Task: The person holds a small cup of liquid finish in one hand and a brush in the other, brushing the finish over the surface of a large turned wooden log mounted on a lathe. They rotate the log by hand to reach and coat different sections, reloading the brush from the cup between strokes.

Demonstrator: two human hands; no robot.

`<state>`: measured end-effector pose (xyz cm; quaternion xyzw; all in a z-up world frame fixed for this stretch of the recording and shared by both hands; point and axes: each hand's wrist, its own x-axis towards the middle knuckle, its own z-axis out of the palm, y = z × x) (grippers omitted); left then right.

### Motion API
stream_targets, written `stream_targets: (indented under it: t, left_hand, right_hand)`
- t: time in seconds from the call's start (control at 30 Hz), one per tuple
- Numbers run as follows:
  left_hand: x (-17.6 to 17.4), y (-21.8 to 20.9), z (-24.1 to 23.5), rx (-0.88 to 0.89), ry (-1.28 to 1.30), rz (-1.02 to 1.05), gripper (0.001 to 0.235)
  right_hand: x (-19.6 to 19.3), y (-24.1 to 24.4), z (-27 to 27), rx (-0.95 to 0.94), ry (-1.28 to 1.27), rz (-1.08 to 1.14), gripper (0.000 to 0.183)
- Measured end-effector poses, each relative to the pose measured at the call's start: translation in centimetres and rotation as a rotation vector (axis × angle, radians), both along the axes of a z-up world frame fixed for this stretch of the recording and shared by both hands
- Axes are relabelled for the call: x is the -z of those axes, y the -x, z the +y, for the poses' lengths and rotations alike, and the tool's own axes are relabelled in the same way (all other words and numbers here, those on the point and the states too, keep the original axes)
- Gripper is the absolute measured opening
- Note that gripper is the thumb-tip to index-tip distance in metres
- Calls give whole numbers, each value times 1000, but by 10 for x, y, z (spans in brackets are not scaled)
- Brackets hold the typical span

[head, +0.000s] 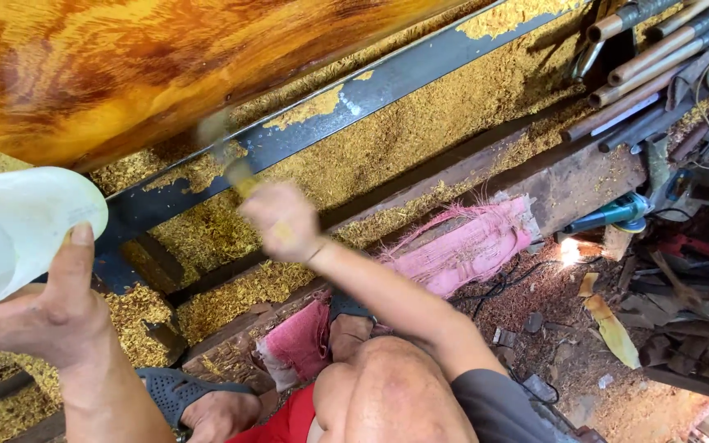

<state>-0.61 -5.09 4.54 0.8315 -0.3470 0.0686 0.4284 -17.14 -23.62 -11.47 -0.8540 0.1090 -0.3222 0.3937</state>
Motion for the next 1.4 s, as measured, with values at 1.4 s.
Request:
stream_targets:
  t: [1.4]
  left_hand:
    - [18,-22,40,-164,215,81,90]
  right_hand:
    - [-152,-87,-30,-276,136,-230,21]
